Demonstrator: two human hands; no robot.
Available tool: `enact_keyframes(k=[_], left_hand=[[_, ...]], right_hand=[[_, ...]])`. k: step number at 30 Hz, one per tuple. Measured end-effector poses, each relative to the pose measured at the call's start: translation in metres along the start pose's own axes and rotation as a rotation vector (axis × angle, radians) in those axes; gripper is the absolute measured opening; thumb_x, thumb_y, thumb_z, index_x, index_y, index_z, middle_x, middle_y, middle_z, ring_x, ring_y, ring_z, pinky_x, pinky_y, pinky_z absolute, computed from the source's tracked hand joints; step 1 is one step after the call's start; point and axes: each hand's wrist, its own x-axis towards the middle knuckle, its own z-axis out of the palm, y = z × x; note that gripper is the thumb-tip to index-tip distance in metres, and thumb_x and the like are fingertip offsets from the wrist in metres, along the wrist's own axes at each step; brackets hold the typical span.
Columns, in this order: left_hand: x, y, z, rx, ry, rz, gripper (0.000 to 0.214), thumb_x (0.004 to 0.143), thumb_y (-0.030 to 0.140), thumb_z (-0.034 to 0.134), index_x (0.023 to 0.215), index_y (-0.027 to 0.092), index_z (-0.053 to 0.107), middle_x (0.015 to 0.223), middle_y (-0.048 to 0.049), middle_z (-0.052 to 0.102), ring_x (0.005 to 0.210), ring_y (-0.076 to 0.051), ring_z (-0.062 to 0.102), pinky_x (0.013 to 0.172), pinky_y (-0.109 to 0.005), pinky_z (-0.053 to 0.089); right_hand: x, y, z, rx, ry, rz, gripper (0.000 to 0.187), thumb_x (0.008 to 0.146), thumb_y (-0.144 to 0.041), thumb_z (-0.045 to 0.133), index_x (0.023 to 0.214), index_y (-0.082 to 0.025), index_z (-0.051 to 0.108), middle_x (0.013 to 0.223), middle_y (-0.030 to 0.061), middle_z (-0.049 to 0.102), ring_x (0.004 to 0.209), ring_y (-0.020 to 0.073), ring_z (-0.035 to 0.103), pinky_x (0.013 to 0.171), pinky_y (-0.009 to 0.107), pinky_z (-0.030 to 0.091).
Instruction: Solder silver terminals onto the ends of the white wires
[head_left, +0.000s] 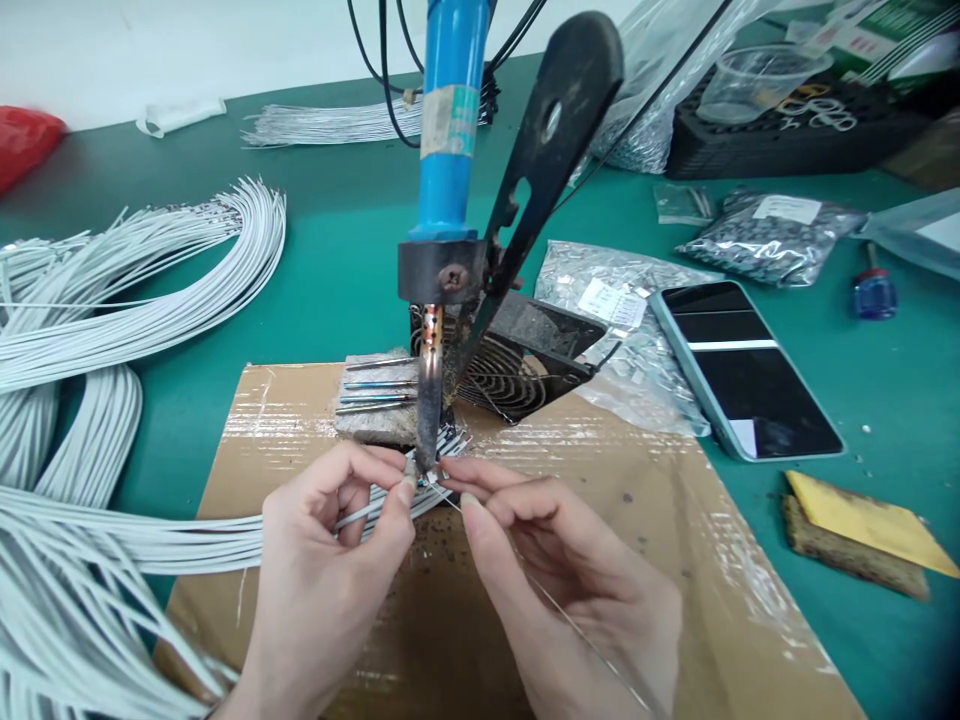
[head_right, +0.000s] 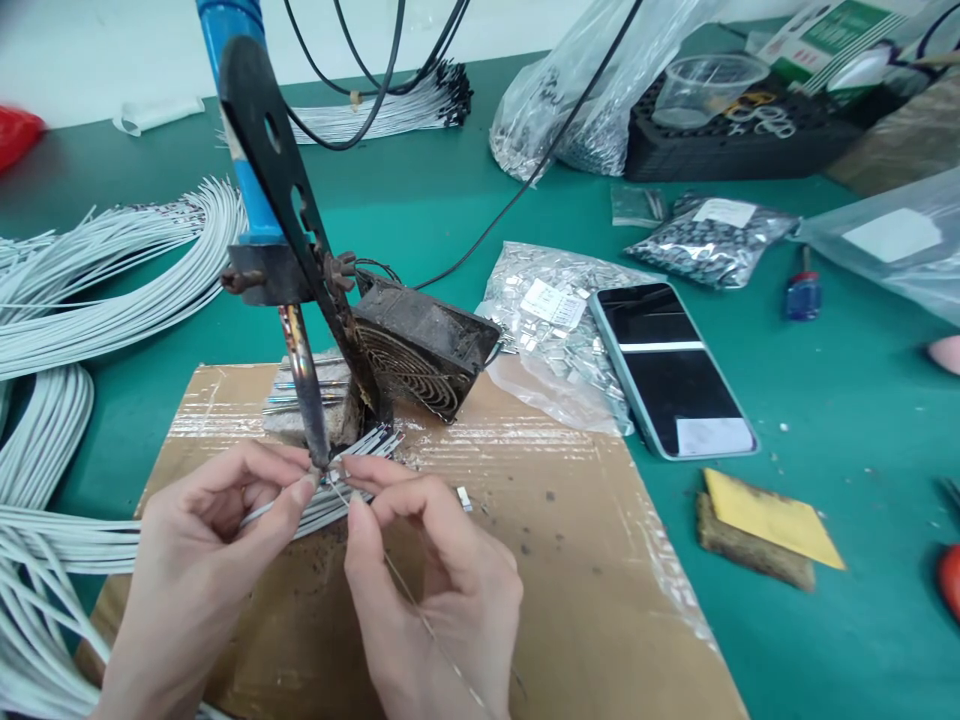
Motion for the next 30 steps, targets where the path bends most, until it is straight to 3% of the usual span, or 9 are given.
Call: enact_keyframes(k=[7,12,17,30], left_hand=[[-0.001,-0.001,-0.001,0.028,0.006,0.023,0.016,0.078,0.010,0.074,0.067,0.022,0.070,0.080,0.0022,0.077,0.064,-0.008,0.070,0.052,-0.012,0.049],[0.001,-0.002,-0.001,0.033,0.014,0.029,0.014,0.077,0.012,0.073,0.067,0.022,0.072,0.079,0.0016,0.078,0.063,-0.009,0.070,0.051,-0.013,0.049],[0.001,-0.003,0.000,0.016,0.011,0.016,0.016,0.076,0.011,0.073,0.065,0.023,0.071,0.077,0.0028,0.077,0.061,-0.008,0.069,0.053,-0.013,0.050],[0.000,-0.004,0.000,0.069,0.033,0.045,0.014,0.076,0.013,0.073,0.066,0.023,0.070,0.080,0.0003,0.077,0.070,-0.012,0.069,0.041,-0.014,0.035]], right_hand=[[-0.001,0.004,-0.002,-0.015,0.001,-0.044,0.019,0.089,-0.022,0.075,0.072,-0.024,0.068,0.101,0.0027,0.084,0.098,0.0182,0.080,0.085,0.021,0.062],[0.002,0.009,-0.006,-0.034,-0.078,-0.095,0.017,0.090,-0.021,0.073,0.074,-0.025,0.068,0.104,0.0011,0.084,0.099,0.0174,0.080,0.085,0.019,0.063],[0.002,0.010,-0.006,-0.065,-0.045,-0.115,0.017,0.090,-0.019,0.073,0.075,-0.024,0.068,0.102,0.0032,0.084,0.100,0.0192,0.080,0.083,0.021,0.064],[-0.001,0.015,-0.005,-0.039,-0.036,-0.143,0.015,0.090,-0.019,0.075,0.078,-0.027,0.070,0.105,-0.0026,0.083,0.097,0.0137,0.079,0.087,0.016,0.060]])
